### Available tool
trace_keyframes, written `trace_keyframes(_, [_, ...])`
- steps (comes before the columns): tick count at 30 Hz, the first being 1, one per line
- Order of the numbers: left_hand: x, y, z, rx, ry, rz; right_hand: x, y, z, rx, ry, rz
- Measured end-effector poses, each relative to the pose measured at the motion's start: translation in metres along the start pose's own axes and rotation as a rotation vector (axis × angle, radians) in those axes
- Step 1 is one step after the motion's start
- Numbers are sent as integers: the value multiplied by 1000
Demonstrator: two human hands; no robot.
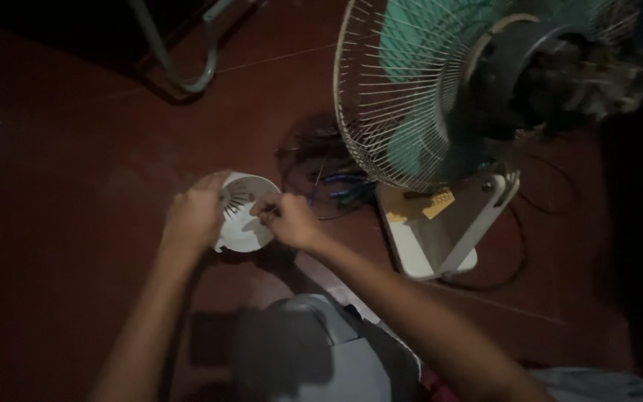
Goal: The person uses a screwdriver to remove the central cap of an electric fan, then detaches the front grille. They place the cap and grille on the floor, leaving the fan blades exposed.
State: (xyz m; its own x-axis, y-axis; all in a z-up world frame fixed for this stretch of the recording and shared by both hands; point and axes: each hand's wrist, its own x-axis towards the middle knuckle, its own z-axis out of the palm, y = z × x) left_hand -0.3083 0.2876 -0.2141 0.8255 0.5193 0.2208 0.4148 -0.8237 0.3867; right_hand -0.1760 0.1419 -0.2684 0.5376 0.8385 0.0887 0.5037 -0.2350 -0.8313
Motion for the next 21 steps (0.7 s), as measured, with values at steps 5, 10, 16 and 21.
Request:
trace_keyframes(5, [6,-32,11,57,-32,-155,-1,10,-1,86,43,82])
trace_keyframes(10, [-1,-60,37,126,29,-119,0,36,15,49,39,132])
trace_keyframes(16, [-16,-92,78,377,131,-104,-5,46,21,60,24,141])
trace_keyframes(21, [-18,-89,96,191,119,-235,-5,36,12,60,8,183])
